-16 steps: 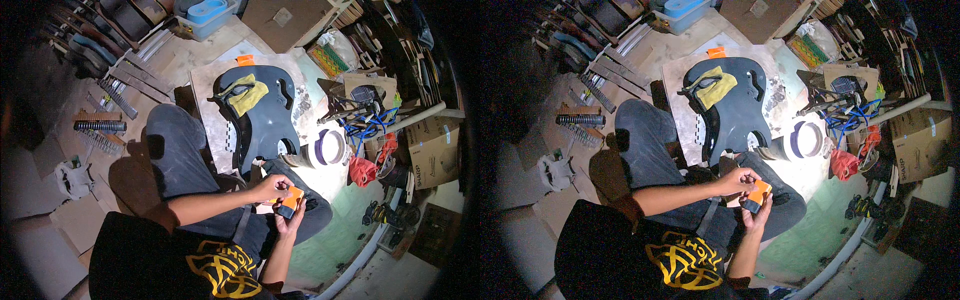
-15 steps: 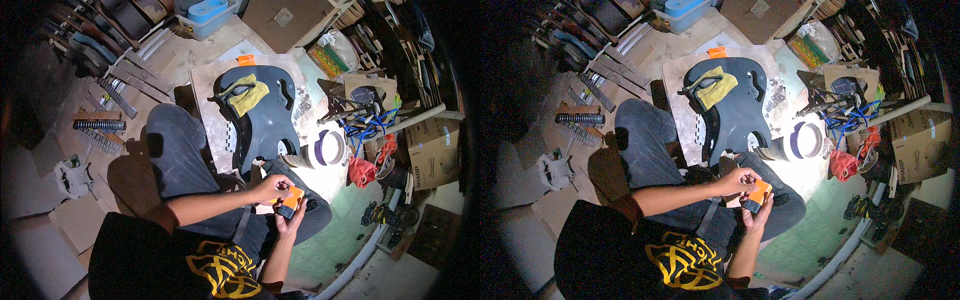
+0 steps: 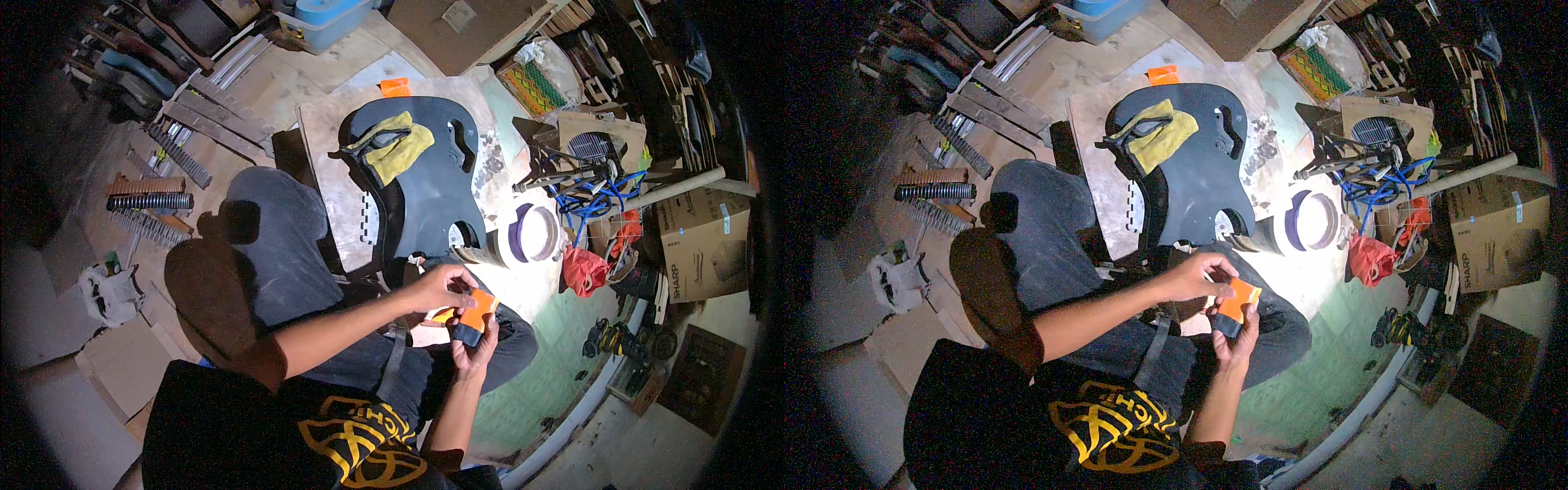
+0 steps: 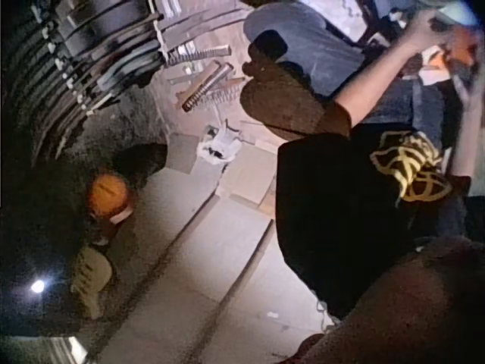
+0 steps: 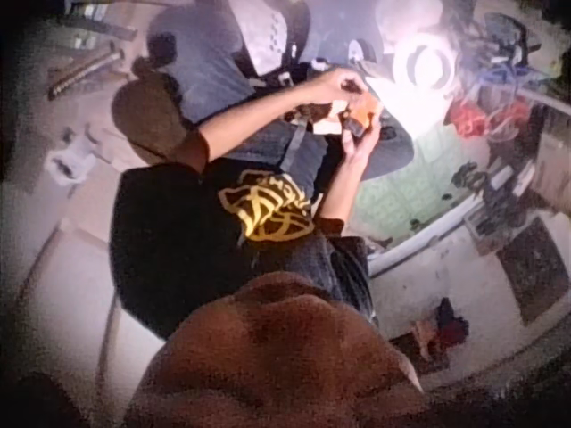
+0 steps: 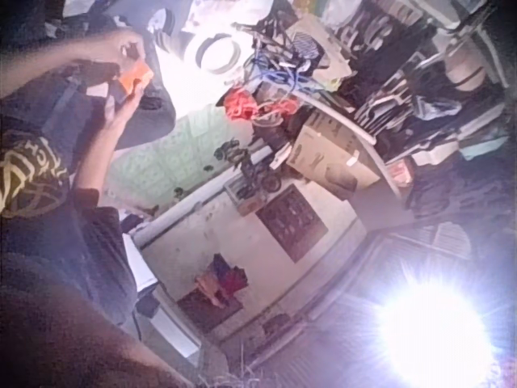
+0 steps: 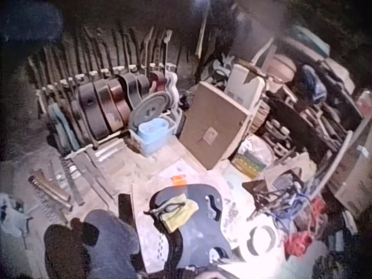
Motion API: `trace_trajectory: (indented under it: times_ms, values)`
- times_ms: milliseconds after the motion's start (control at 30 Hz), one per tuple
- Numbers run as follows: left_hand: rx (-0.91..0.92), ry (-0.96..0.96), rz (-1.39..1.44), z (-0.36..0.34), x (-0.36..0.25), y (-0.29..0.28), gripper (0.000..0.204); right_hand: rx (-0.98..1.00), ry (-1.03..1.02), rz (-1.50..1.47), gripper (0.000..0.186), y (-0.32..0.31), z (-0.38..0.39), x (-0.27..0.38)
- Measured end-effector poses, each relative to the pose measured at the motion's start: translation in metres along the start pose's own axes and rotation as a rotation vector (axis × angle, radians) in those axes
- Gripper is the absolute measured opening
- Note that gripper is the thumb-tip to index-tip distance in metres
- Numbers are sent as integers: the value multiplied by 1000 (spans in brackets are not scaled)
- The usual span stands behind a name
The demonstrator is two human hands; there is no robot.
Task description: The person sands the surface of a black guitar body by hand using a small orange sanding block, occasionally wiping the surface with a yellow cloth.
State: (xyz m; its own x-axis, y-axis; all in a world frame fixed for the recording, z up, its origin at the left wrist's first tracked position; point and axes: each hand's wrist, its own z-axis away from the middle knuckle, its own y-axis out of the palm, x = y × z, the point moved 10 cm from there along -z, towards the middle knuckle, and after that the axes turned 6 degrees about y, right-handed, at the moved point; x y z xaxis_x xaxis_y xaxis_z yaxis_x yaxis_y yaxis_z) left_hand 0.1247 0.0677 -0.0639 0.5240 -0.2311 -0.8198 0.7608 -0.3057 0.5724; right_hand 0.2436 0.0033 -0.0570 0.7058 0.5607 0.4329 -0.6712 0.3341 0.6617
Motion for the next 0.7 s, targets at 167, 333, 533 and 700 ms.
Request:
trace_trajectory:
  times_ms: [167, 333, 533, 700]
  values:
    - [-363, 78, -528, -18, -43, -84, 40, -34, -110, 271, 48, 19, -24, 11]
    - [-756, 403, -1137, -27, -136, -125, 25, -278, -161, 187, 42, -13, -47, 45]
    - [-910, 325, -1616, -56, -144, -176, 48, -347, -245, 373, 39, -60, -102, 163]
    - [-837, 118, -1867, -75, -101, -187, 70, -599, -488, 854, 38, -98, -155, 272]
